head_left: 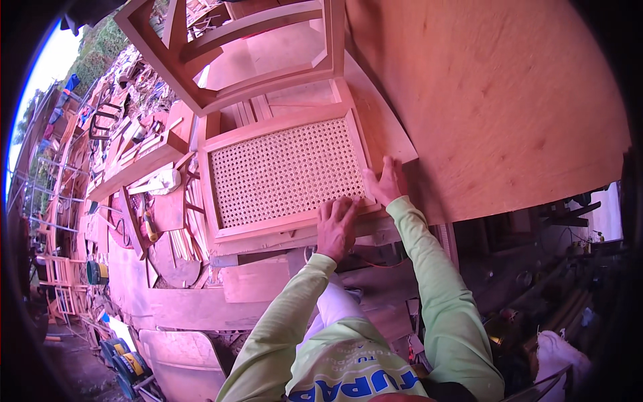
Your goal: Trimming excess cane webbing and fitting it into a wooden chair frame.
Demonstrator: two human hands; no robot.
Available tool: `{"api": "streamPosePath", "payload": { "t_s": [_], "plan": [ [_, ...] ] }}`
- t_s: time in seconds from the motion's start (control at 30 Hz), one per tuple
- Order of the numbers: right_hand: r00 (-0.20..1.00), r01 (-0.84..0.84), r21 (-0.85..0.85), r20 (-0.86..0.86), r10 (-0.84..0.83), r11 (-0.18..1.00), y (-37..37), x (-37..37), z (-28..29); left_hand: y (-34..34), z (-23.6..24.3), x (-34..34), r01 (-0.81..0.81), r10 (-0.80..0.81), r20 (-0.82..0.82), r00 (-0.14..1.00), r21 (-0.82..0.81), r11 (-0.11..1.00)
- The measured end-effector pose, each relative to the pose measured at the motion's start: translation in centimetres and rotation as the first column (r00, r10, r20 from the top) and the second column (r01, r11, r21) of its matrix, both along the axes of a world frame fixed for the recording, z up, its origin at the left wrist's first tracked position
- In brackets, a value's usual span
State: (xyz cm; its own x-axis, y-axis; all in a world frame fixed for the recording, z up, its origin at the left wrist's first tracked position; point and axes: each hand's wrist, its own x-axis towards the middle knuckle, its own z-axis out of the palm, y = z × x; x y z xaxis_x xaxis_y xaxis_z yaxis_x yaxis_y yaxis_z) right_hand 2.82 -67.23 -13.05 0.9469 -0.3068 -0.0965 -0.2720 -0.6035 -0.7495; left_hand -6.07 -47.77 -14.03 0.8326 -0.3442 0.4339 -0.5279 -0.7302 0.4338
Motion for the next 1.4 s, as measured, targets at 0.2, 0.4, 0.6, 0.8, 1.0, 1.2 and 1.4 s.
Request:
{"api": "streamPosePath", "payload": {
  "t_s": [0.2, 0.4, 0.6, 0.8, 1.0, 1.2, 1.4],
  "plan": [
    [0.729, 0.004, -0.519, 0.586, 0.353, 0.854, 2.0, 5.3, 2.1, 0.1, 0.1, 0.4, 0.022, -0.022, -0.036, 0.999, 0.0, 1.0],
    [0.797, -0.088, -0.441, 0.507, 0.329, 0.893, 2.5, 7.6, -2.7, -0.2, 0.3, 0.6, 0.037, -0.037, -0.061, 0.997, -0.006, 0.999],
    [0.773, -0.029, -0.411, 0.569, 0.281, 0.911, 3.3, 6.9, -2.5, 0.1, 0.3, 0.5, 0.035, -0.037, -0.094, 0.995, -0.02, 0.999],
    [0.83, 0.07, -0.488, 0.512, 0.22, 0.87, 3.6, 6.2, -0.8, 0.2, -0.2, 0.3, 0.035, -0.036, -0.068, 0.997, -0.015, 0.999],
    [0.944, 0.087, -0.602, 0.304, 0.127, 0.794, 5.2, 7.1, 0.6, 0.5, 0.6, 0.5, 0.044, -0.056, -0.143, 0.988, -0.084, 0.995],
    [0.937, 0.124, -0.072, 0.337, -0.092, 0.99, 1.8, 8.1, 0.5, 1.1, 1.6, 1.0, 0.105, -0.108, -0.176, 0.978, -0.026, 0.994],
    [0.854, -0.076, 0.673, 0.424, -0.3, 0.736, 1.6, 4.7, 13.0, 4.1, 4.8, 3.2, -0.002, -0.194, -0.343, 0.919, -0.497, 0.868]
  ]
}}
